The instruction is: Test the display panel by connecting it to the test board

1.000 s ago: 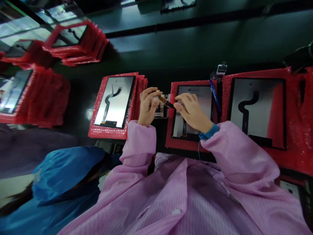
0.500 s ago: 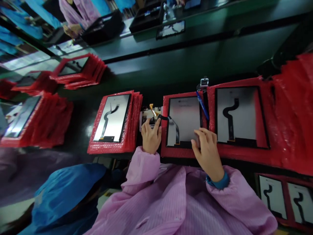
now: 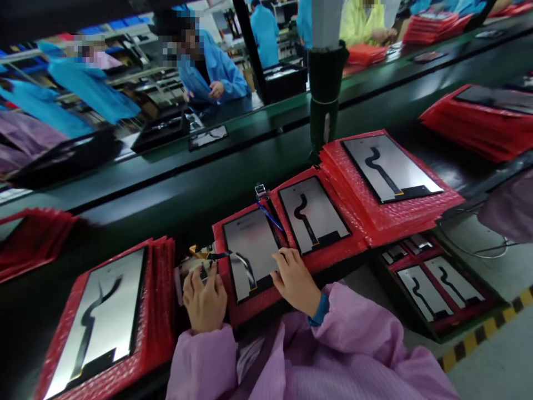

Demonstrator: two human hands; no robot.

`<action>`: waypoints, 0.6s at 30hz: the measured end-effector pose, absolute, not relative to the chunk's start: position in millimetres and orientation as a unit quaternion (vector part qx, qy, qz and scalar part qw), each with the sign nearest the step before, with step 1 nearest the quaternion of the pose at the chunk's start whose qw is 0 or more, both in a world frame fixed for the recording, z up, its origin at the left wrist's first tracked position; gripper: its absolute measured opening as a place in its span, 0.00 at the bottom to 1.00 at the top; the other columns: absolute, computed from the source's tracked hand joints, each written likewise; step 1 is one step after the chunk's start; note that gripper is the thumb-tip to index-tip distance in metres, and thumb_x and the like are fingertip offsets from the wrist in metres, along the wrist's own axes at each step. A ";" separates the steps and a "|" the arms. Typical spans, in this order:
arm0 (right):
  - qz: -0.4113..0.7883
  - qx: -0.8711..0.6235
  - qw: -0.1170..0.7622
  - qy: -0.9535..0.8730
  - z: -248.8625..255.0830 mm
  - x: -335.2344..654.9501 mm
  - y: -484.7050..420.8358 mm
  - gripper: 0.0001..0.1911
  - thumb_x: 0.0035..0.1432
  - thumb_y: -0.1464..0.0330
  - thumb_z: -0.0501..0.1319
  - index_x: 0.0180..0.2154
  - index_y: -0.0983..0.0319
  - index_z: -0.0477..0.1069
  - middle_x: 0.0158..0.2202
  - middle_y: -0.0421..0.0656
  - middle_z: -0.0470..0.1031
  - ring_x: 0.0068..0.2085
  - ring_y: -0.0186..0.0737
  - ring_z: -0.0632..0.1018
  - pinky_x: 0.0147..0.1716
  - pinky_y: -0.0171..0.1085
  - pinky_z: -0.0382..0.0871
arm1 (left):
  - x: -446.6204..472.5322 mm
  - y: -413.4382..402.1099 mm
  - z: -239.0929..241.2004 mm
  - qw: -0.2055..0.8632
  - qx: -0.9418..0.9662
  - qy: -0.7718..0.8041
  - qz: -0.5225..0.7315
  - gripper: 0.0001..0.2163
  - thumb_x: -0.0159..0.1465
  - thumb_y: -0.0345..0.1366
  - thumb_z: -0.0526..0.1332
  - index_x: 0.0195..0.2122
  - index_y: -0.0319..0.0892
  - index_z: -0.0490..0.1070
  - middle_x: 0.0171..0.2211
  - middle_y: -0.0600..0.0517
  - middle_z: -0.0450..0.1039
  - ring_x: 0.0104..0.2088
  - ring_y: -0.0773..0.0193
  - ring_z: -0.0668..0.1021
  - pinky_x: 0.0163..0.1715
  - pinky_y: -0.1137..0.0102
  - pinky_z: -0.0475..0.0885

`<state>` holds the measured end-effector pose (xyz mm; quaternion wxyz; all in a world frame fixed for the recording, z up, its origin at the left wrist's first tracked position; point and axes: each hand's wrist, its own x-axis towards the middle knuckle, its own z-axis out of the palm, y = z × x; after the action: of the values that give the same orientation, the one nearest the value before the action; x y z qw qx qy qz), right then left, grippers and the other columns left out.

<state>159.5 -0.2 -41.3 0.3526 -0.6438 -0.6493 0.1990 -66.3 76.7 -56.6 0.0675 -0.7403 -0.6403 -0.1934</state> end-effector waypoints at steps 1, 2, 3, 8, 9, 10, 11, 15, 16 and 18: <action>0.196 -0.644 0.355 -0.649 -41.8 159.5 -0.3 0.18 0.66 0.72 0.56 0.57 0.63 0.66 0.56 0.53 0.68 0.59 0.52 0.68 0.61 0.58 0.70 | -67.0 76.8 -57.2 0.069 -0.740 -0.640 -0.196 0.20 0.73 0.37 0.50 0.58 0.39 0.77 0.62 0.35 0.69 0.66 0.40 0.67 0.61 0.45 0.68; 0.195 -0.644 0.357 -0.649 -42.4 159.4 -0.3 0.18 0.66 0.72 0.56 0.56 0.63 0.66 0.56 0.53 0.68 0.59 0.52 0.68 0.61 0.58 0.70 | -67.7 77.1 -58.0 0.070 -0.740 -0.639 -0.197 0.20 0.73 0.37 0.50 0.58 0.40 0.77 0.62 0.36 0.69 0.66 0.40 0.67 0.61 0.45 0.68; 0.194 -0.643 0.358 -0.648 -42.9 159.4 -0.2 0.18 0.66 0.72 0.56 0.56 0.64 0.66 0.56 0.54 0.68 0.59 0.52 0.68 0.61 0.58 0.70 | -68.4 77.6 -59.0 0.070 -0.742 -0.637 -0.197 0.20 0.73 0.37 0.50 0.58 0.39 0.77 0.61 0.36 0.70 0.65 0.40 0.68 0.61 0.45 0.69; 0.195 -0.641 0.365 -0.647 -44.6 159.0 0.1 0.18 0.64 0.73 0.57 0.55 0.63 0.66 0.55 0.52 0.68 0.59 0.51 0.68 0.61 0.58 0.70 | -72.3 80.6 -66.6 0.058 -0.752 -0.624 -0.206 0.24 0.74 0.42 0.49 0.60 0.33 0.74 0.59 0.31 0.69 0.60 0.40 0.72 0.59 0.46 0.70; 0.195 -0.641 0.367 -0.645 -44.9 158.9 0.0 0.18 0.64 0.73 0.58 0.55 0.62 0.67 0.55 0.52 0.68 0.59 0.50 0.68 0.61 0.57 0.70 | -73.1 81.1 -68.0 0.056 -0.751 -0.623 -0.213 0.24 0.74 0.43 0.50 0.60 0.33 0.74 0.59 0.30 0.68 0.60 0.39 0.72 0.59 0.45 0.70; 0.195 -0.642 0.368 -0.644 -45.3 158.7 -0.2 0.18 0.64 0.73 0.58 0.55 0.62 0.67 0.55 0.52 0.68 0.58 0.50 0.68 0.61 0.57 0.70 | -73.8 81.3 -69.2 0.055 -0.750 -0.622 -0.218 0.24 0.74 0.44 0.50 0.60 0.34 0.74 0.60 0.30 0.67 0.60 0.39 0.72 0.59 0.44 0.70; 0.195 -0.643 0.370 -0.642 -45.6 158.5 -0.3 0.18 0.64 0.73 0.58 0.55 0.62 0.67 0.55 0.52 0.68 0.58 0.50 0.68 0.61 0.57 0.70 | -74.5 81.4 -70.0 0.054 -0.751 -0.621 -0.219 0.24 0.73 0.44 0.51 0.61 0.34 0.74 0.61 0.29 0.65 0.61 0.38 0.71 0.58 0.43 0.71; 0.191 -0.645 0.376 -0.637 -47.1 157.5 -1.0 0.17 0.65 0.73 0.58 0.55 0.63 0.66 0.54 0.51 0.68 0.57 0.48 0.68 0.61 0.55 0.70 | -76.8 81.0 -70.7 0.063 -0.761 -0.610 -0.211 0.26 0.74 0.45 0.49 0.59 0.29 0.75 0.61 0.24 0.62 0.62 0.32 0.71 0.56 0.42 0.72; 0.189 -0.645 0.378 -0.637 -47.4 157.3 -1.1 0.17 0.65 0.73 0.58 0.55 0.64 0.66 0.54 0.51 0.69 0.57 0.48 0.68 0.61 0.54 0.70 | -77.4 81.0 -70.7 0.068 -0.764 -0.606 -0.211 0.27 0.74 0.46 0.49 0.59 0.28 0.75 0.61 0.24 0.62 0.62 0.31 0.71 0.56 0.42 0.72; 0.188 -0.643 0.382 -0.637 -48.1 156.9 -1.3 0.17 0.65 0.72 0.59 0.55 0.65 0.66 0.54 0.51 0.69 0.57 0.48 0.68 0.61 0.53 0.70 | -78.6 81.0 -70.9 0.076 -0.767 -0.602 -0.209 0.27 0.74 0.46 0.48 0.58 0.28 0.76 0.60 0.24 0.62 0.60 0.30 0.72 0.55 0.41 0.72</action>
<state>156.9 -1.3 -48.1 0.3816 -0.6433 -0.6367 0.1875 -78.6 81.0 -70.9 0.0756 -0.7672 -0.6018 -0.2086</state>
